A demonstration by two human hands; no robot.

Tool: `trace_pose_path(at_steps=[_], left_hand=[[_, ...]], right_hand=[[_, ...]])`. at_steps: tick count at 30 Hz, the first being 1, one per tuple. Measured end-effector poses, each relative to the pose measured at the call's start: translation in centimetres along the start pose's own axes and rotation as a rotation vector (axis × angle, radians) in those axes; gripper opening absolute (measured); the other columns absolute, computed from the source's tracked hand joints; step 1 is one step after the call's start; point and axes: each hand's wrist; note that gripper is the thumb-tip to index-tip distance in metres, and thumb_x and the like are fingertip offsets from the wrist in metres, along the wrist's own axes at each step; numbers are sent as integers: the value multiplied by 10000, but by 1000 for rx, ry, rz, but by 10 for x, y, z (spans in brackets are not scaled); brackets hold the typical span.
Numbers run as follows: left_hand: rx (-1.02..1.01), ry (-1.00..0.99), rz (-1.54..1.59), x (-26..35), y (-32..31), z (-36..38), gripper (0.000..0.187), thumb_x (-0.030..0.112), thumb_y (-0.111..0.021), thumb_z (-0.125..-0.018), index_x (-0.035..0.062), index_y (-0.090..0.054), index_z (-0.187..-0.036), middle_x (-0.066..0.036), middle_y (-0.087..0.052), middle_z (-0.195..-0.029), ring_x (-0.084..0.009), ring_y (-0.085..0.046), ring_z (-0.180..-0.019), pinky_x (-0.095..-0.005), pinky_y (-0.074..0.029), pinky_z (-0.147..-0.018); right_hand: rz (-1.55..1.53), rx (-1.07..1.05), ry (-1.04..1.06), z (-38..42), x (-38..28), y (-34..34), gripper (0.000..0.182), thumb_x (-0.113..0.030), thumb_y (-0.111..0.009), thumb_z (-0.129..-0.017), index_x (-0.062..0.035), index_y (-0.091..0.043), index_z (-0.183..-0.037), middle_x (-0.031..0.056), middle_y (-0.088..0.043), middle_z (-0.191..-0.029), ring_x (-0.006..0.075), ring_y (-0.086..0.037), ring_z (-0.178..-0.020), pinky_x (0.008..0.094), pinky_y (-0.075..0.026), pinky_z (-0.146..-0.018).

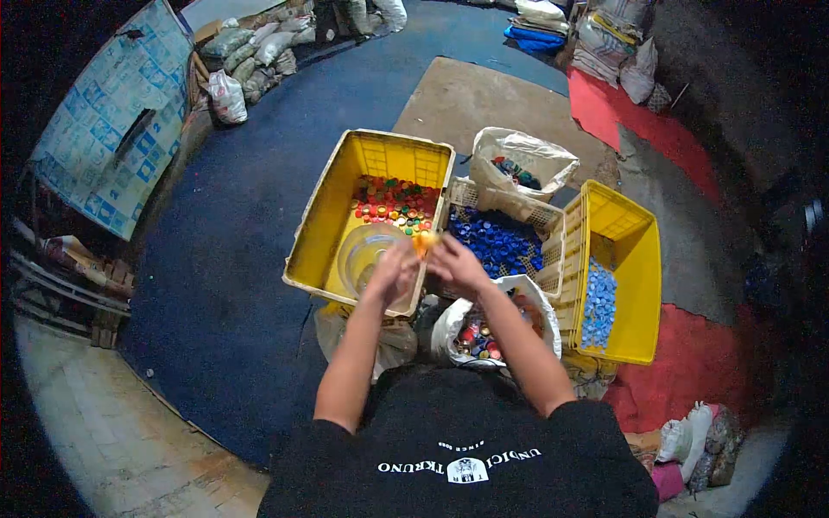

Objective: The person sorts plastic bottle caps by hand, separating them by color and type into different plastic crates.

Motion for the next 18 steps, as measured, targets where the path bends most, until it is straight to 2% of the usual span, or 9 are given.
trace_pose_path(at_steps=[1, 2, 4, 6, 8, 10, 12, 14, 18], left_hand=[[144, -167, 28, 22, -13, 1, 508, 422, -530, -936, 79, -457, -1303, -124, -526, -1203, -218, -603, -892, -340, -493, -723], [145, -168, 22, 31, -10, -4, 508, 422, -530, -936, 79, -457, -1303, -124, -526, -1203, -218, -603, -892, -340, -493, -723], [220, -421, 87, 46, -6, -7, 523, 394, -500, -957, 70, -418, -1360, -159, -387, -1384, -305, -571, -1066, -374, -488, -823], [195, -440, 72, 34, 7, 6, 518, 374, -483, -969, 64, -410, -1378, -150, -445, -1358, -287, -588, -1059, -364, -487, -849], [25, -222, 5, 2, 27, 18, 487, 367, -467, -979, 69, -427, -1362, -96, -525, -1305, -190, -606, -1032, -318, -477, -829], [62, -71, -128, -35, 32, 33, 382, 294, -498, -976, 63, -505, -1281, -67, -607, -1155, -146, -630, -924, -260, -494, -722], [7, 19, -139, -76, 41, 39, 355, 251, -543, -959, 60, -532, -1259, -60, -621, -1115, -144, -634, -891, -250, -486, -720], [-56, -39, -350, -95, 33, 53, 334, 240, -571, -947, 53, -563, -1223, -47, -630, -1085, -128, -630, -882, -232, -478, -710], [-259, -169, -691, -116, 3, 71, 287, 204, -599, -922, 14, -611, -1136, -59, -657, -987, -132, -626, -877, -260, -488, -763]], right_hand=[[25, 29, 12, -5, -16, -11, 423, -151, -647, -903, -84, -440, -1266, 24, -583, -1055, 132, -567, -923, 283, -512, -704], [55, 103, 63, -2, -32, -31, 577, -171, -667, -890, -82, -362, -1372, 44, -572, -1133, 121, -561, -909, 288, -510, -702], [395, 178, 110, -6, -30, -24, 681, -204, -679, -881, -83, -305, -1436, 88, -550, -1220, 141, -572, -968, 290, -513, -737], [408, 154, 67, 4, -11, -6, 707, -219, -675, -881, -85, -283, -1453, 113, -539, -1246, 159, -574, -1009, 286, -515, -751], [347, 99, -86, 31, 22, 26, 661, -253, -653, -893, -83, -325, -1441, 156, -520, -1283, 210, -561, -1117, 289, -524, -785], [328, 155, -222, 76, 36, 47, 572, -249, -644, -899, -60, -409, -1384, 152, -554, -1236, 199, -591, -1064, 302, -531, -772], [328, 292, -196, 118, 54, 76, 479, -244, -644, -898, -31, -492, -1300, 130, -611, -1129, 178, -623, -980, 308, -532, -767], [374, 489, -69, 153, 78, 113, 374, -199, -622, -908, -4, -546, -1219, 92, -645, -997, 152, -629, -850, 280, -518, -717], [403, 765, -126, 206, 96, 154, 323, -197, -631, -890, 1, -585, -1142, 98, -649, -1028, 151, -624, -938, 296, -510, -778]])
Point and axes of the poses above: each hand's wrist, its own z-axis away from the middle knuckle, its own y-axis out of the back of the hand, x = y × z
